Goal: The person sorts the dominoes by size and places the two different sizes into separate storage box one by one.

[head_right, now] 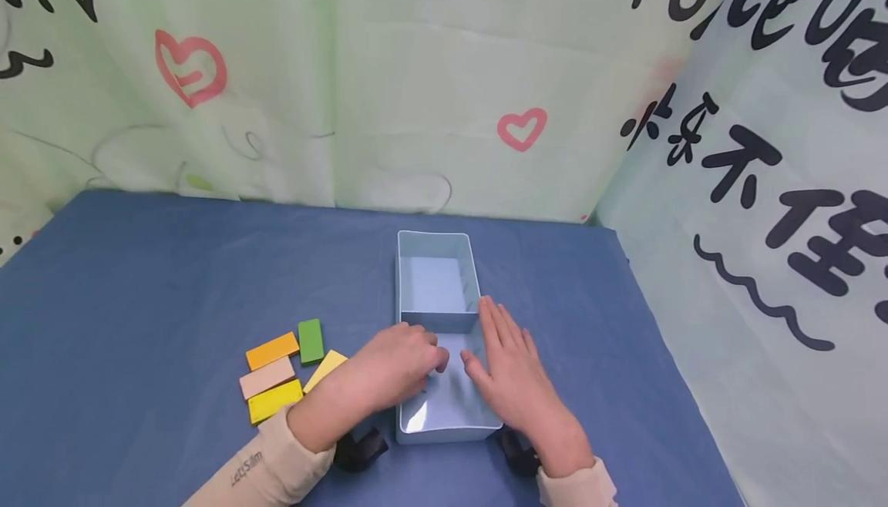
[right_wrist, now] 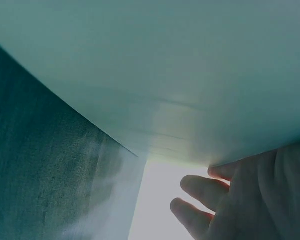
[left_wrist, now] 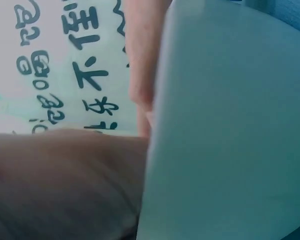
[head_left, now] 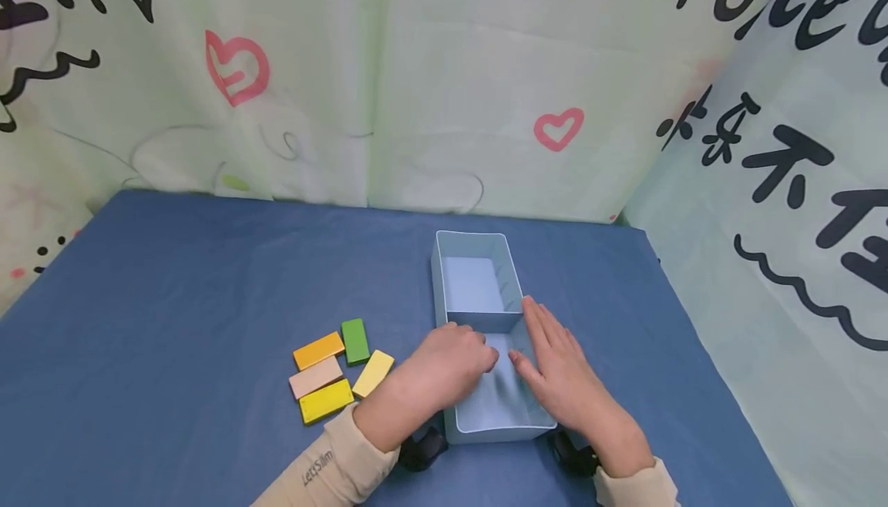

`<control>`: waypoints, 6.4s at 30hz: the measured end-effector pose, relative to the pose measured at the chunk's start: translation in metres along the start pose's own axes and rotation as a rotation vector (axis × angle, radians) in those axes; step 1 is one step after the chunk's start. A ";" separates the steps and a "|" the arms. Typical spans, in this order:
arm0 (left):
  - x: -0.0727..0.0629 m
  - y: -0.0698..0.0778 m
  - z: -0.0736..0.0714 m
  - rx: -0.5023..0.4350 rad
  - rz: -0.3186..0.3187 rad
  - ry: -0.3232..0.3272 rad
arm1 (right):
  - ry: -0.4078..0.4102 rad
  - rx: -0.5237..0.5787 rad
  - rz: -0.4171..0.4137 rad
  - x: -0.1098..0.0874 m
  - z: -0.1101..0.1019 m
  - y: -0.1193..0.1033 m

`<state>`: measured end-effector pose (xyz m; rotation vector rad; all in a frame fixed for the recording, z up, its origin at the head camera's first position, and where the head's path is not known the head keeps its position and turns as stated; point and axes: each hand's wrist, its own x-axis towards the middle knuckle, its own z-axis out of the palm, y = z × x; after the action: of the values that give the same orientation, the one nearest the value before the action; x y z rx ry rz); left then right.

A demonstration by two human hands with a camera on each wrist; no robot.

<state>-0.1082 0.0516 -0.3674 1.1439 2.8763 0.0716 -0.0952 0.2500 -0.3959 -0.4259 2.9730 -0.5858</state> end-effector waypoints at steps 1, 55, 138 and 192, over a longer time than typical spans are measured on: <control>0.000 -0.003 -0.002 -0.033 0.009 0.011 | 0.001 -0.003 -0.001 0.001 0.000 0.000; 0.023 0.025 0.004 0.270 -0.221 -0.203 | -0.002 0.046 -0.005 0.004 0.003 0.006; -0.037 -0.039 0.008 -0.250 -0.179 -0.236 | -0.008 0.050 0.001 0.007 0.001 0.002; -0.039 -0.059 0.005 -0.367 -0.053 -0.052 | -0.035 0.069 0.023 0.006 0.000 0.002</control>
<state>-0.1198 -0.0179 -0.3751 0.9812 2.6899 0.5336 -0.1019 0.2501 -0.3973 -0.3919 2.9106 -0.6690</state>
